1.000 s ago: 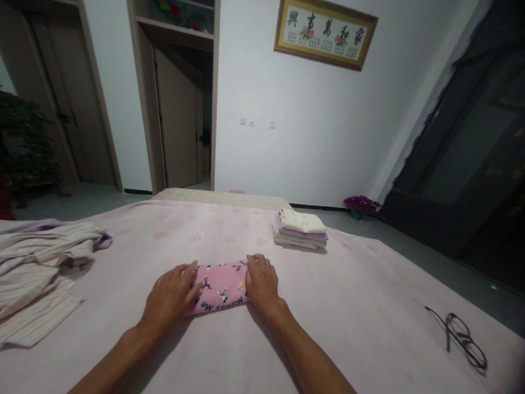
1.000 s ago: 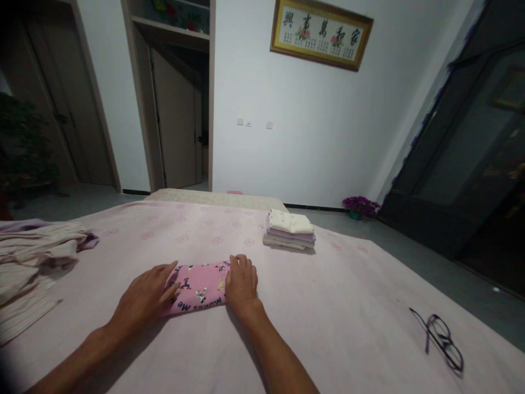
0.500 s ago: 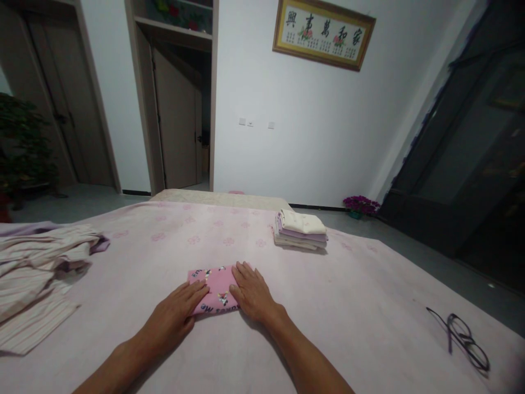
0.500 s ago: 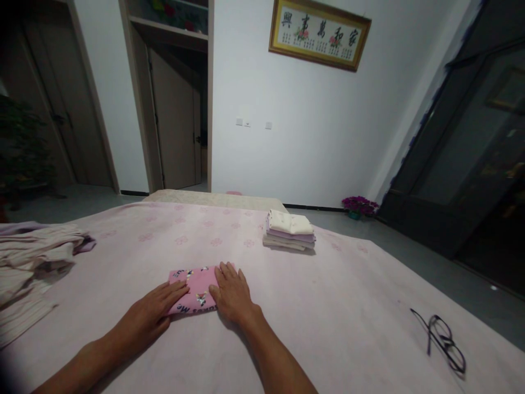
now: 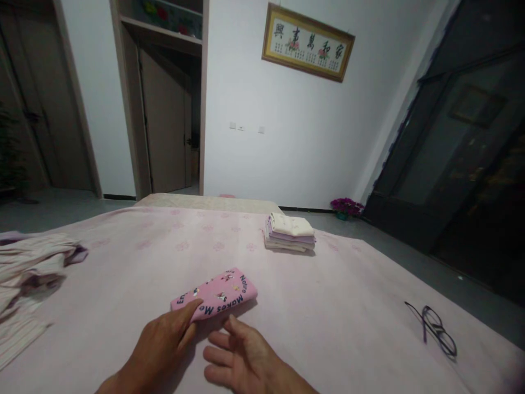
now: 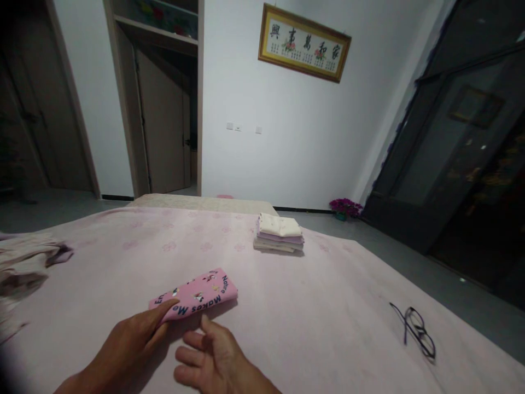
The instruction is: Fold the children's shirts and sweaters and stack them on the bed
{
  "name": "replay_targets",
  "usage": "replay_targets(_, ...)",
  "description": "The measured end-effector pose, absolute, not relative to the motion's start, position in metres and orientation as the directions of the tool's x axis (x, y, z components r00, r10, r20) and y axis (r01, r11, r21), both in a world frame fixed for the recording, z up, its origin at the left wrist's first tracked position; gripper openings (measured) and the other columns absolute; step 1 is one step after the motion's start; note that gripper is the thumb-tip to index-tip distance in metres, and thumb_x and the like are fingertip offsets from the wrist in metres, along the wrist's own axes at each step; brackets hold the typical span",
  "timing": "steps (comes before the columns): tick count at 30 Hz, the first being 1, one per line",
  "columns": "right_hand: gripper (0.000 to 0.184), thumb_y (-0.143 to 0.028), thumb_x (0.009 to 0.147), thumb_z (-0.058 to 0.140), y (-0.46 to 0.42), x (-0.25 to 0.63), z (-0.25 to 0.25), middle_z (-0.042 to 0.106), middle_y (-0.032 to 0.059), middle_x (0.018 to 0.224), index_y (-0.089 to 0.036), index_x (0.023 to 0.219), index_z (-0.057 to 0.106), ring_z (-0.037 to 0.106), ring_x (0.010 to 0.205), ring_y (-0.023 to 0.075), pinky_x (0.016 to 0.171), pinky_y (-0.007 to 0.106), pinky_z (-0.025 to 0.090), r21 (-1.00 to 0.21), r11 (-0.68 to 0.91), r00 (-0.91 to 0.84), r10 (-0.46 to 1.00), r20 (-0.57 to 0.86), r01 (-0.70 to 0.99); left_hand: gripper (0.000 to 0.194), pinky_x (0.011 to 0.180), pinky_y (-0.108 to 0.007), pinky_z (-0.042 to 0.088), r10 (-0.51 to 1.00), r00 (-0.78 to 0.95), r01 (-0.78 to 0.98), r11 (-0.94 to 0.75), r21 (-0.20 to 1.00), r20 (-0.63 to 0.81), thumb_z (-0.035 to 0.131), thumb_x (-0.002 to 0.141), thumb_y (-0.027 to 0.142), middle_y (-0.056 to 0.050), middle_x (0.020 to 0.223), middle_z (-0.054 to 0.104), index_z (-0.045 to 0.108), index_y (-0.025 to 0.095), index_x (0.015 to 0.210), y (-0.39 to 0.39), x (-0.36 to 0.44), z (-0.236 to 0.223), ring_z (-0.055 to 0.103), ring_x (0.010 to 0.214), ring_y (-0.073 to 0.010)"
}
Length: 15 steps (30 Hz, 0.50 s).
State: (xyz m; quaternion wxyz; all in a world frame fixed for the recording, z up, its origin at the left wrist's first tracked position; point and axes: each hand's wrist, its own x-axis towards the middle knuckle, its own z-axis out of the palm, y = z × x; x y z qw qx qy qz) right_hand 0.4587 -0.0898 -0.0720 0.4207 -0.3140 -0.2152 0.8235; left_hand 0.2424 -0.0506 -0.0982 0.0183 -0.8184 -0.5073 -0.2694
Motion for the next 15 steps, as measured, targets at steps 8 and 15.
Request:
replay_targets(8, 0.024, -0.034, 0.084, 0.054, -0.043, 0.437, -0.078, 0.074, 0.0134, 0.095, -0.019, 0.101, 0.058, 0.071, 0.096, 0.0314, 0.076, 0.054, 0.059, -0.540, -0.440, -0.304, 0.895, -0.326, -0.718, 0.043, 0.077, -0.036, 0.064, 0.566, 0.528, 0.706, -0.707, 0.044, 0.633, 0.055, 0.092, 0.034, -0.002, 0.114, 0.077, 0.053, 0.034, 0.135, -0.067, 0.261, -0.112, 0.076, 0.094, -0.0247)
replay_targets(15, 0.021, -0.020, 0.082, 0.055, -0.002, 0.485, -0.070, 0.074, 0.0099, 0.093, -0.018, 0.101, 0.060, 0.072, 0.093, 0.0259, 0.075, 0.044, 0.062, -0.628, -0.203, -0.053, 0.967, -0.249, -0.751, 0.052, 0.101, -0.047, 0.055, 0.555, 0.368, 0.783, -0.618, 0.074, 0.746, 0.046, 0.095, 0.034, -0.001, 0.132, 0.068, 0.043, 0.034, 0.147, -0.045, 0.232, -0.105, 0.065, 0.119, -0.0265)
